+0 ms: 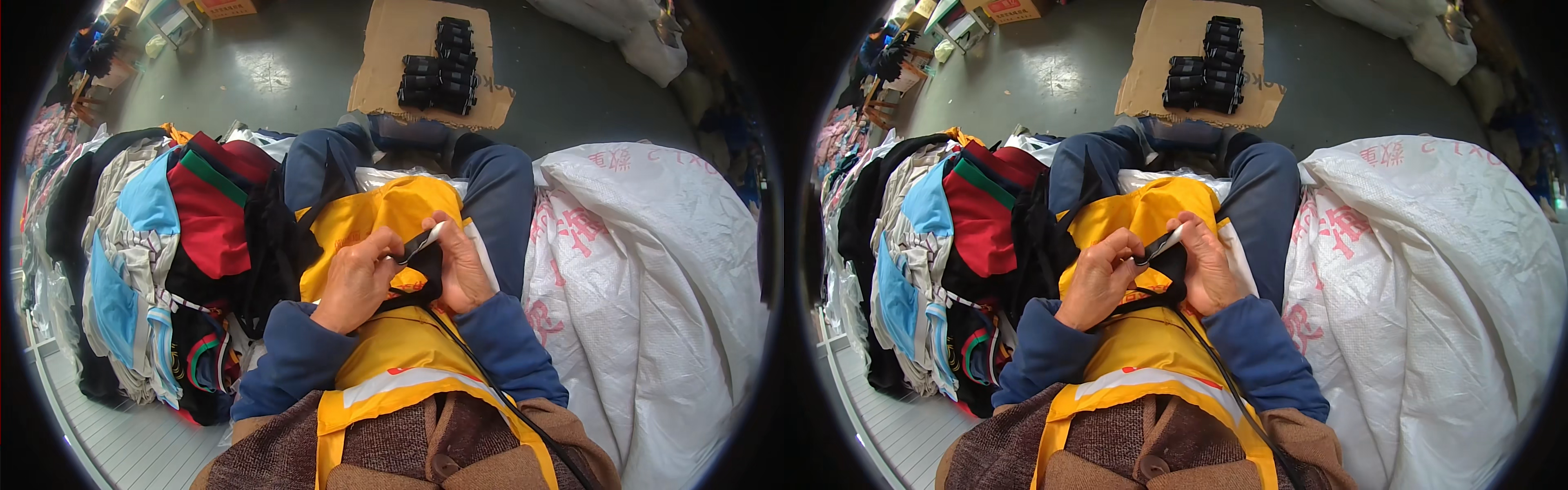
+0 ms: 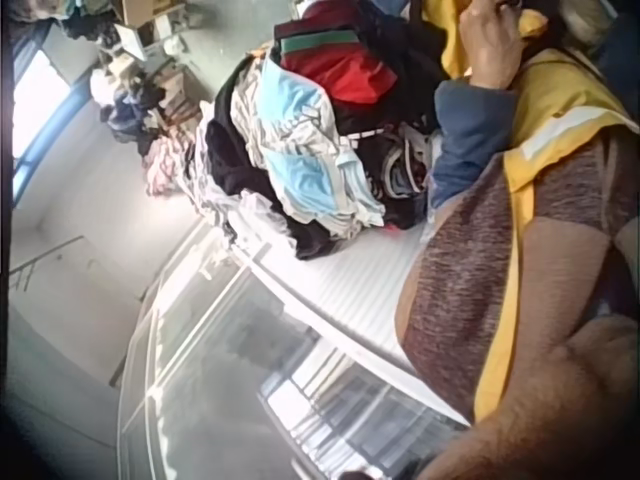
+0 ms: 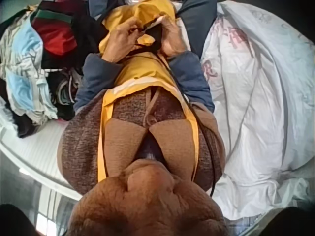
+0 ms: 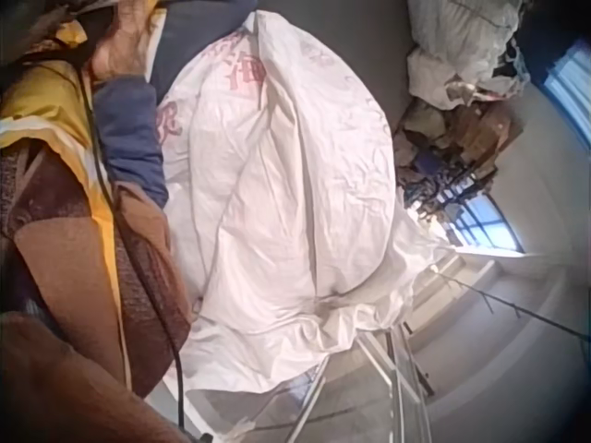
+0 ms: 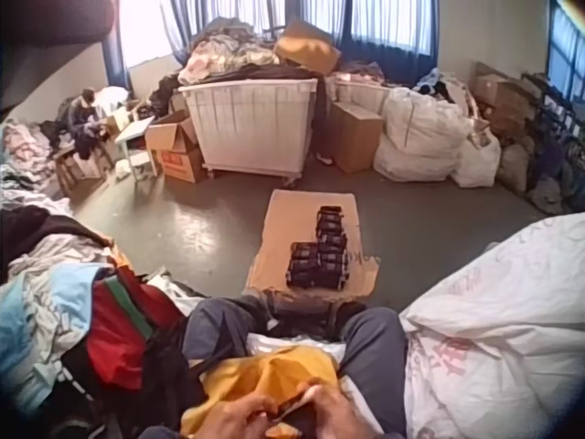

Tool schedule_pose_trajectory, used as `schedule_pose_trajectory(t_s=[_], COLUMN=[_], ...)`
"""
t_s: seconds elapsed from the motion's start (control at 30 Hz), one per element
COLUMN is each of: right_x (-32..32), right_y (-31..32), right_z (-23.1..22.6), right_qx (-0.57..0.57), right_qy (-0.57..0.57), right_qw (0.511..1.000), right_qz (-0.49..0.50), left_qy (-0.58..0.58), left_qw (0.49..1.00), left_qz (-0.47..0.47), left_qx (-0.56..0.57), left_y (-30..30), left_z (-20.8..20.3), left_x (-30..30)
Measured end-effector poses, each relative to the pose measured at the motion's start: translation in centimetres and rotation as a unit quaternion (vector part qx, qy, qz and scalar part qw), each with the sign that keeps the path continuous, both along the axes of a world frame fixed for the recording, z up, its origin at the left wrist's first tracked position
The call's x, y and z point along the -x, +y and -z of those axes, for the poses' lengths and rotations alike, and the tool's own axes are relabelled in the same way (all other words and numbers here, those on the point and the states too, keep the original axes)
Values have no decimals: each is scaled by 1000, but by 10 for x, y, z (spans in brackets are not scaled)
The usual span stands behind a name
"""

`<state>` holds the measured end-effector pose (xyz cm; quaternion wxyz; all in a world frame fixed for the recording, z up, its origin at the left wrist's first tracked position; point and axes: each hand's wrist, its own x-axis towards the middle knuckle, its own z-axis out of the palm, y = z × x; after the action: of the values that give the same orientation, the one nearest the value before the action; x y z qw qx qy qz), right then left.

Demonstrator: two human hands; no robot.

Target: Assembling black plastic components onto a white pipe while sitting on the floor in a storage area.

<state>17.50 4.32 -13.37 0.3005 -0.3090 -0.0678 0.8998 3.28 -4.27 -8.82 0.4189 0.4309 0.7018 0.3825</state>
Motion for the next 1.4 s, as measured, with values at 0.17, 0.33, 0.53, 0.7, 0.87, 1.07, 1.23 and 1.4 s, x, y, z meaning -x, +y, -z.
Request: schedule_pose_trajectory(t_s=[0.17, 0.33, 0.53, 0.7, 0.87, 1.07, 1.23, 1.4], right_x=[2, 7, 5, 11, 10, 3, 0, -3], right_y=[-1, -1, 4, 22, 30, 32, 38, 41], right_z=[-4, -10, -9, -9, -5, -8, -19, -21], right_qx=[25, -147, -146, -109, -255, -314, -384, -425], right_qy=[17, -114, -91, 30, -81, -142, -124, -178], right_qw=[999, 982, 984, 988, 941, 918, 899, 880], right_qz=[16, -38, -36, -104, -207, -196, -170, -118], left_qy=[167, 217, 254, 299, 320, 296, 296, 374], left_qw=[985, 973, 962, 945, 935, 942, 938, 865], left_qz=[22, 23, 45, 87, 115, 106, 103, 51], left_qx=[-45, -78, -94, -99, -103, -117, -148, -329], left_y=[1, 1, 2, 5, 9, 9, 14, 8], left_z=[-7, -12, -17, -27, -32, -25, -36, -48], left_x=[-3, -6, 2, 13, 18, 18, 20, 20])
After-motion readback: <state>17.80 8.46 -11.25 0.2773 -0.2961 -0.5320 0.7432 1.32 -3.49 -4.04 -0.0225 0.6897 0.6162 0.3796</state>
